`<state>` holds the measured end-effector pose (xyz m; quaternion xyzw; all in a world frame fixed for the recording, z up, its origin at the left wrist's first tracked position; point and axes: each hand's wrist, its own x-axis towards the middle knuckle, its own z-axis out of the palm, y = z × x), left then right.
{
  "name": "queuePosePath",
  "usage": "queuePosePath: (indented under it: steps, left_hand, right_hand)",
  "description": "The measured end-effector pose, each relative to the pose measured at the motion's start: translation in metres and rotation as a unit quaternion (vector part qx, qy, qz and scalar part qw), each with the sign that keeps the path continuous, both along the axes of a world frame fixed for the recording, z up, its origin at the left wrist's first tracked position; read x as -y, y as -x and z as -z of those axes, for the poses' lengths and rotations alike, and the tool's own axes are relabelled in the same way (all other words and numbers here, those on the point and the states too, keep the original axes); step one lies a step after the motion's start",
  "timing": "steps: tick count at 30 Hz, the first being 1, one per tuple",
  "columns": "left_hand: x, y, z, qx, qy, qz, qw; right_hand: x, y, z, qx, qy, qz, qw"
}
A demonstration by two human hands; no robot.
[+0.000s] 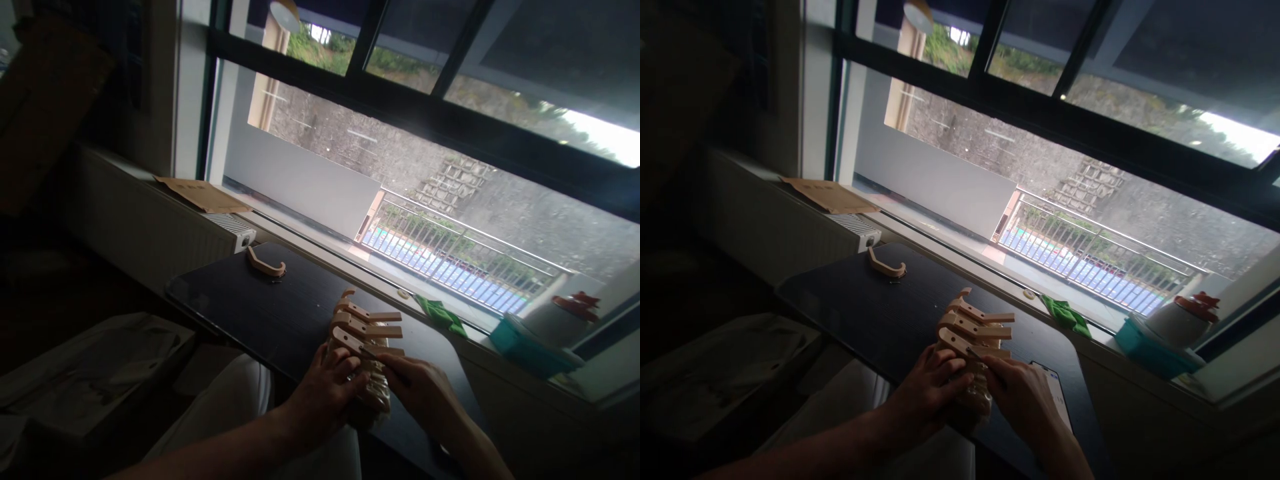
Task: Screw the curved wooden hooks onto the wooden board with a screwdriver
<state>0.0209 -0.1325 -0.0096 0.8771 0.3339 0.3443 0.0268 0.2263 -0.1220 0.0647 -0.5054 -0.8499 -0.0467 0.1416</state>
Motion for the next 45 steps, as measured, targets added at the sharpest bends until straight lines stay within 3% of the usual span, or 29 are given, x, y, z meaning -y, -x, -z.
queuePosePath:
  steps: [7, 12, 21, 30, 36, 40, 45]
  left_hand:
    - [0.005, 0.005, -0.012, 0.0, 0.01, 0.007, 1.0]
    - [0.003, 0.005, -0.01, 0.009, 0.001, 0.003, 1.0]
    - [-0.001, 0.002, -0.003, -0.003, 0.001, 0.001, 1.0]
    - [0.0, 0.003, -0.005, -0.015, -0.002, -0.001, 1.0]
    - [0.0, 0.008, -0.001, -0.027, -0.063, -0.018, 0.997]
    - [-0.004, 0.009, -0.002, -0.048, -0.051, -0.021, 0.997]
    - [-0.007, 0.01, -0.008, -0.078, -0.009, -0.001, 0.997]
  right_hand:
    - [0.004, 0.007, -0.024, 0.007, 0.057, 0.006, 0.998]
    - [0.004, 0.012, -0.046, 0.015, 0.043, 0.014, 0.999]
    - [0.003, 0.019, -0.037, 0.001, 0.064, 0.007, 0.998]
    - [0.007, 0.021, -0.045, 0.008, 0.074, 0.013, 0.997]
    - [0.002, 0.022, -0.076, 0.031, 0.028, 0.078, 0.996]
    - [-0.004, 0.03, -0.097, 0.032, 0.061, 0.036, 0.997]
    - [-0.015, 0.041, -0.107, 0.069, 0.086, 0.002, 0.994]
